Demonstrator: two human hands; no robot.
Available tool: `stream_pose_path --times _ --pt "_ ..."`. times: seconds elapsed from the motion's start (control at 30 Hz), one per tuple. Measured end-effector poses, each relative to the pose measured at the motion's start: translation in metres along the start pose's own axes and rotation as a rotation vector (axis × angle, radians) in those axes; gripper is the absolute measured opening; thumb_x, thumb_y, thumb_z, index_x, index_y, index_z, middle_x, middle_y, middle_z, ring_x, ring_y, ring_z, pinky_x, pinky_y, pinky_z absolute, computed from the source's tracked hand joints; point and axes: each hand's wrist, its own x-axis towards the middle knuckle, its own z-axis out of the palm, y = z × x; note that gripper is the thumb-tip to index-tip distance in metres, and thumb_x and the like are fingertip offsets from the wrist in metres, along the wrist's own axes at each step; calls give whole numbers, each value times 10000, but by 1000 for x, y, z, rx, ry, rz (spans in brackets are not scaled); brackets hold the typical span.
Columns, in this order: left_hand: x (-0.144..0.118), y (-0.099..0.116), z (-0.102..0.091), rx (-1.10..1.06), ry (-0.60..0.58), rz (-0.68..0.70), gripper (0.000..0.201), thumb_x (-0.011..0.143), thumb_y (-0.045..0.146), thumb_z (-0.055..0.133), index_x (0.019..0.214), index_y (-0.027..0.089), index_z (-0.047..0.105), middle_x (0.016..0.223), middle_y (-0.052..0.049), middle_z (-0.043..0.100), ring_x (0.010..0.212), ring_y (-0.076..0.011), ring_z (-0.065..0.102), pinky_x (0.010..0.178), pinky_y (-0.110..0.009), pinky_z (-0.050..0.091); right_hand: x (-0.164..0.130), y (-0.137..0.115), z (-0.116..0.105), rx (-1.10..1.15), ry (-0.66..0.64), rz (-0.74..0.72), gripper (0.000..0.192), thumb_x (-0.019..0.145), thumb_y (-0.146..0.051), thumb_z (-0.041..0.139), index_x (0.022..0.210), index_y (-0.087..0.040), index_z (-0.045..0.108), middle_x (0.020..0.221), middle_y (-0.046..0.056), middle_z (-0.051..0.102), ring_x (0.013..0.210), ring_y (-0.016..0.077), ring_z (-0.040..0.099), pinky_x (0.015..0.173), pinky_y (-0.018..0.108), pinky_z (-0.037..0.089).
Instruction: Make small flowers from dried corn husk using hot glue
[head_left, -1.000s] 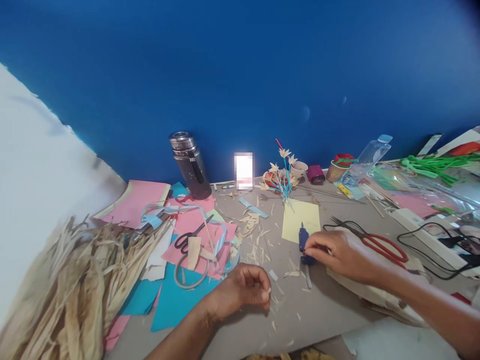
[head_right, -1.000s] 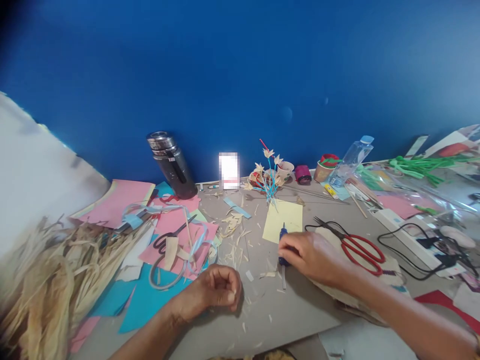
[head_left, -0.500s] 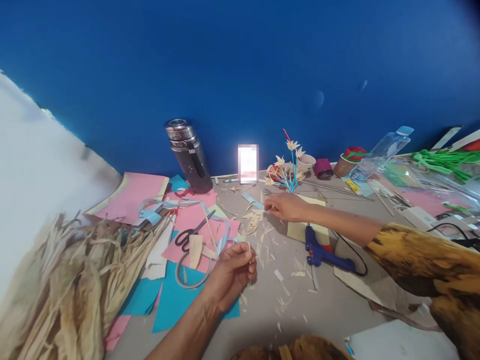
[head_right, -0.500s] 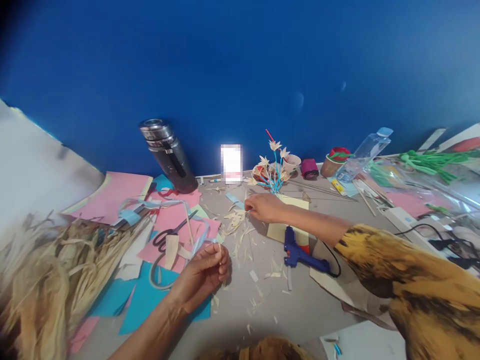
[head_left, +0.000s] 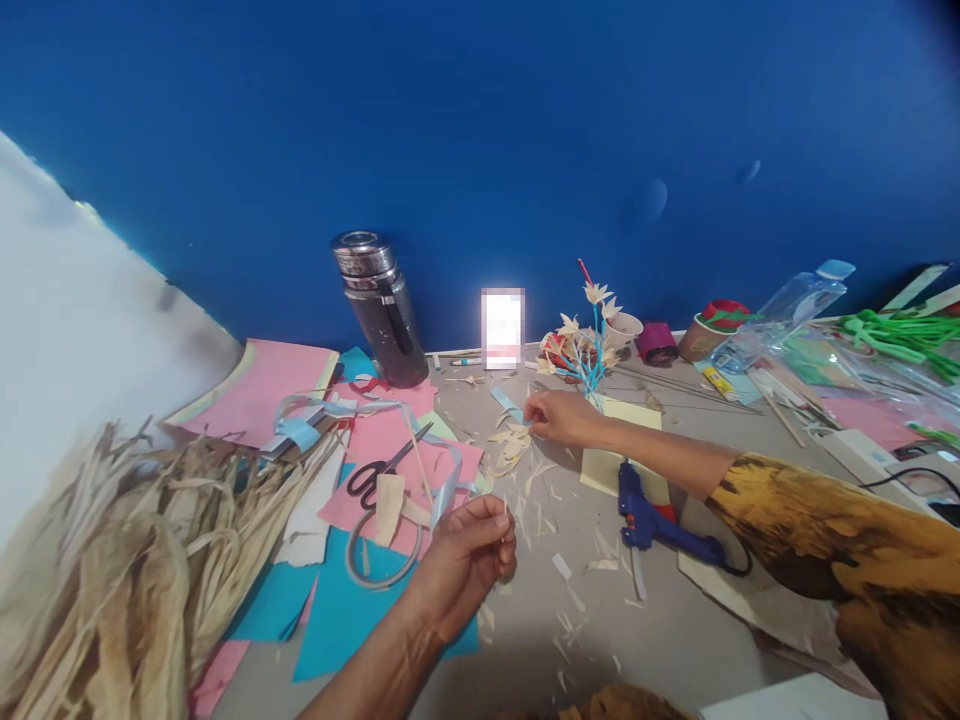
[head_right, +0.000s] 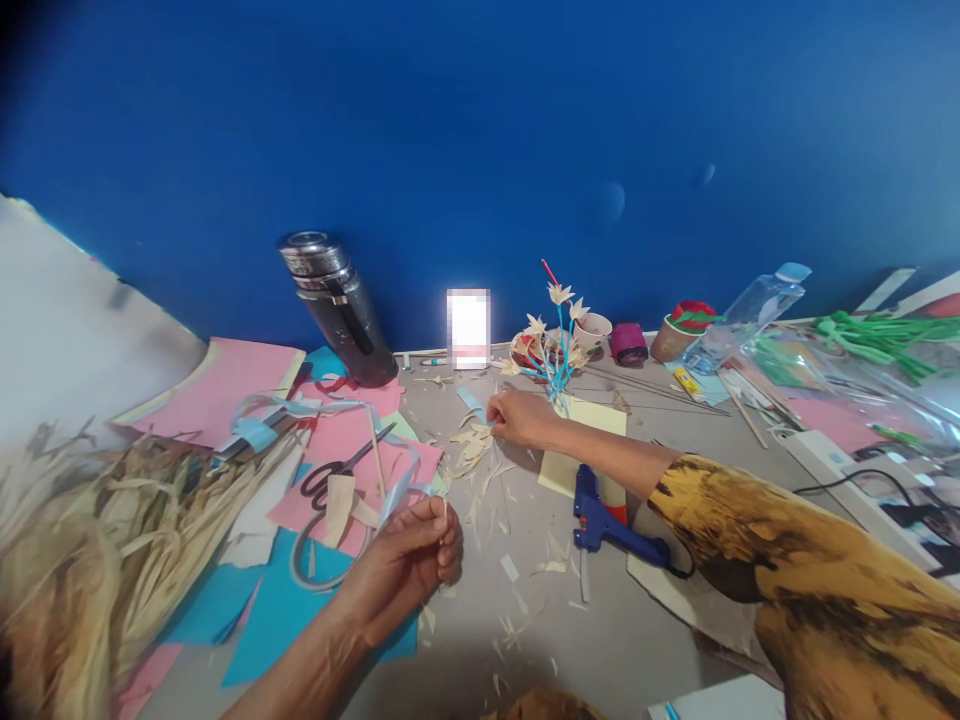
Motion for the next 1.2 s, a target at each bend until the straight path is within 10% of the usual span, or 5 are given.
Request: stream_pose_path --times 0.2,0.47,0.8,1.0,1.2 --pt "-1 2 1 104 73 120 302 691 305 862 738 164 600 606 23 561 542 -88 487 526 -215 358 -34 -7 -14 78 99 -169 130 884 -161 607 896 -185 734 910 49 723 808 169 643 734 263 451" --pt "-10 6 15 -9 27 49 340 654 271 903 782 157 609 885 -68 717 741 -154 662 633 -251 497 -114 -43 -21 96 547 -630 209 964 -144 542 958 -218 737 940 71 713 843 171 646 747 288 498" --pt "-21 -2 28 37 -37 128 286 645 262 902 714 142 652 687 -26 676 617 -110 601 590 -219 468 -148 -71 4 -51 661 -488 231 935 -110 539 979 -221 736 940 74 735 797 179 639 721 301 476" --pt "-25 3 26 374 101 480 188 698 275 845 686 158 699 679 -16 656 629 -128 573 636 -254 466 -155 -84 25 737 449 45 163 910 -318 613 899 -192 715 765 37 679 641 152 576 590 265 453" --pt "-24 1 26 528 91 540 121 718 242 818 692 167 728 729 -31 682 698 -145 588 679 -252 462 -154 -98 44 1319 337 161 303 786 -472 754 803 -174 701 680 4 597 604 121 476 531 237 355"
